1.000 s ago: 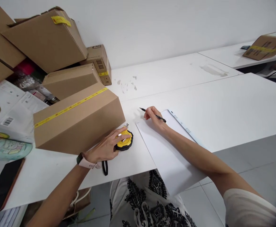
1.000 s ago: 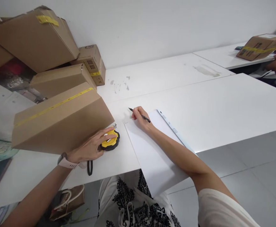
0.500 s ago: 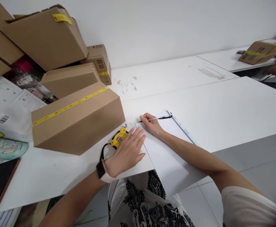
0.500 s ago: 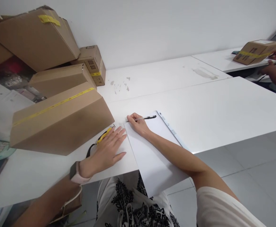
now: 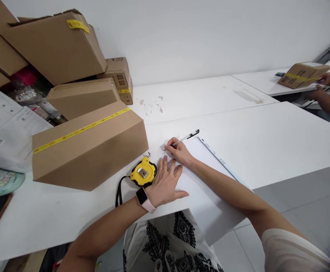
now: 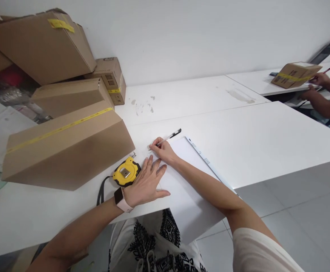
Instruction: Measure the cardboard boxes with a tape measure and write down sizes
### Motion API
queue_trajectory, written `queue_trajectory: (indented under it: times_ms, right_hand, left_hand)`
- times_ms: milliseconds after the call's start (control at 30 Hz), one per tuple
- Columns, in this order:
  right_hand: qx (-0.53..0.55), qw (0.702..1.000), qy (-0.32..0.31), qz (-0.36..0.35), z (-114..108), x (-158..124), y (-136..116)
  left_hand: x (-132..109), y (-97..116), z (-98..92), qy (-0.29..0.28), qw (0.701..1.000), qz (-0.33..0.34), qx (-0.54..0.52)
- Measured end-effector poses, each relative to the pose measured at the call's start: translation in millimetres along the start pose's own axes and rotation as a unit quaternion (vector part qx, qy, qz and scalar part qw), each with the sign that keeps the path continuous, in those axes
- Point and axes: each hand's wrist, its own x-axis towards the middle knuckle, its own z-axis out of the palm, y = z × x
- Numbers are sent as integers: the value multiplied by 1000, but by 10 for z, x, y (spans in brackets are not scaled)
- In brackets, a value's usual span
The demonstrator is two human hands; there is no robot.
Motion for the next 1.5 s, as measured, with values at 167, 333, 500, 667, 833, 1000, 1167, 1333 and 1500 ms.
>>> queue_trajectory:
  times_ms: [167,333,500,667,833,1000,1167,1333,1500]
  right_hand:
    - [-11,999,3,-30,41,-74,18]
    - [27,1000,16,-4,61,-67,62]
    - [-79,995,40,-44,72,-48,43]
    - [-44,999,17,-10,82,-77,33]
    - [-104,992,49,-53,89,-105,9]
    - [-134,989,30,-56,85,-125,-11]
    - [-154,986,16,-59,85,-128,1]
    - [-161,985,16,-65,97,-125,-3]
    - [-163,984,16,-69,103,-120,-7]
  left_hand:
    - [17,-62,-44,-14,999,2,-29]
    - [11,-137,-14,2,999,0,-46]
    - [-14,-116,67,51,999,1,-13]
    - [-28,-111,84,64,998,9,-4]
    - [-41,-102,58,72,997,14,15]
    - [-41,-94,120,82,997,6,9]
    - [-28,-85,190,92,996,-3,14]
    - [-24,-85,207,97,995,-7,16]
    - [-25,-90,230,103,995,-9,10]
